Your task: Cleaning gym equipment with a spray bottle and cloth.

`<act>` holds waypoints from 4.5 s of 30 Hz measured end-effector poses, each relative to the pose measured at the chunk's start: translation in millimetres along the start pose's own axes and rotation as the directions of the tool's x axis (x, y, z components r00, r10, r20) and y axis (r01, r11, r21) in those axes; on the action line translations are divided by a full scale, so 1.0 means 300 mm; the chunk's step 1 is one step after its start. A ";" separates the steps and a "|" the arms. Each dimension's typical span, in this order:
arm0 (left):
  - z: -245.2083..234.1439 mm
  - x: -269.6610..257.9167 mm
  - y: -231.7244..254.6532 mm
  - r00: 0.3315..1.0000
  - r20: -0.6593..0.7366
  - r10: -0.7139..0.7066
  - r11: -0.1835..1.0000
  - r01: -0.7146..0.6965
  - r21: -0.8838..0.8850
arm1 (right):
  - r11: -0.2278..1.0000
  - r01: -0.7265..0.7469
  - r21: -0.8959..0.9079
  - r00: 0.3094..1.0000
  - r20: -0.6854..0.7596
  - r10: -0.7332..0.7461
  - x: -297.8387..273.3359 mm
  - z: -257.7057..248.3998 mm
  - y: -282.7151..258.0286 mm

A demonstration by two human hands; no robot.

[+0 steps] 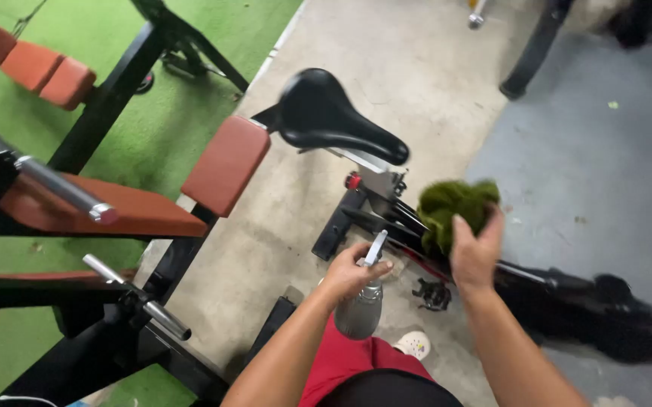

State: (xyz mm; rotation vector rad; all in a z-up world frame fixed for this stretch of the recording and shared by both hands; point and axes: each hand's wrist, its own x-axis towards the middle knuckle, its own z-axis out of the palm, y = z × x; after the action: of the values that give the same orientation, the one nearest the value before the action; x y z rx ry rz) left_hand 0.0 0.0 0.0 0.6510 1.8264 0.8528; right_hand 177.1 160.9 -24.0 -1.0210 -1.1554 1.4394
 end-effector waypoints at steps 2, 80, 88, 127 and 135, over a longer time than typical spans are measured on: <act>-0.093 -0.006 0.046 0.999 -0.017 0.043 0.998 -0.044 -0.044 | 0.931 0.233 -0.280 0.970 0.135 -0.202 0.063 0.193 -0.075; -2.256 -1.239 -0.734 0.341 -0.927 -0.159 0.902 -0.331 -0.276 | 0.578 0.589 0.565 -0.459 0.822 -0.336 -1.255 2.887 -0.416; -2.474 -1.284 -0.688 0.505 -0.863 -0.037 0.968 -0.198 -0.157 | 0.466 0.717 0.519 -0.465 0.854 -0.235 -1.363 2.950 -0.307; -2.434 -0.996 -0.539 0.820 -0.559 0.122 0.913 -0.313 -0.260 | 0.348 0.899 0.265 -0.140 0.928 -0.346 -1.109 2.834 -0.269; -2.409 -0.968 -0.526 0.837 -0.517 0.180 0.916 -0.334 -0.224 | 0.568 0.766 -0.300 0.416 0.906 -0.083 -0.699 2.780 -0.176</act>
State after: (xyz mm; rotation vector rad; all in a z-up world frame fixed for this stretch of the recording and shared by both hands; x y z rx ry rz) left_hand -568.0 -504.7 232.5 0.5178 2.0058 1.5694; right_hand -588.8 -167.9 193.7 -0.2648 -2.6393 0.9345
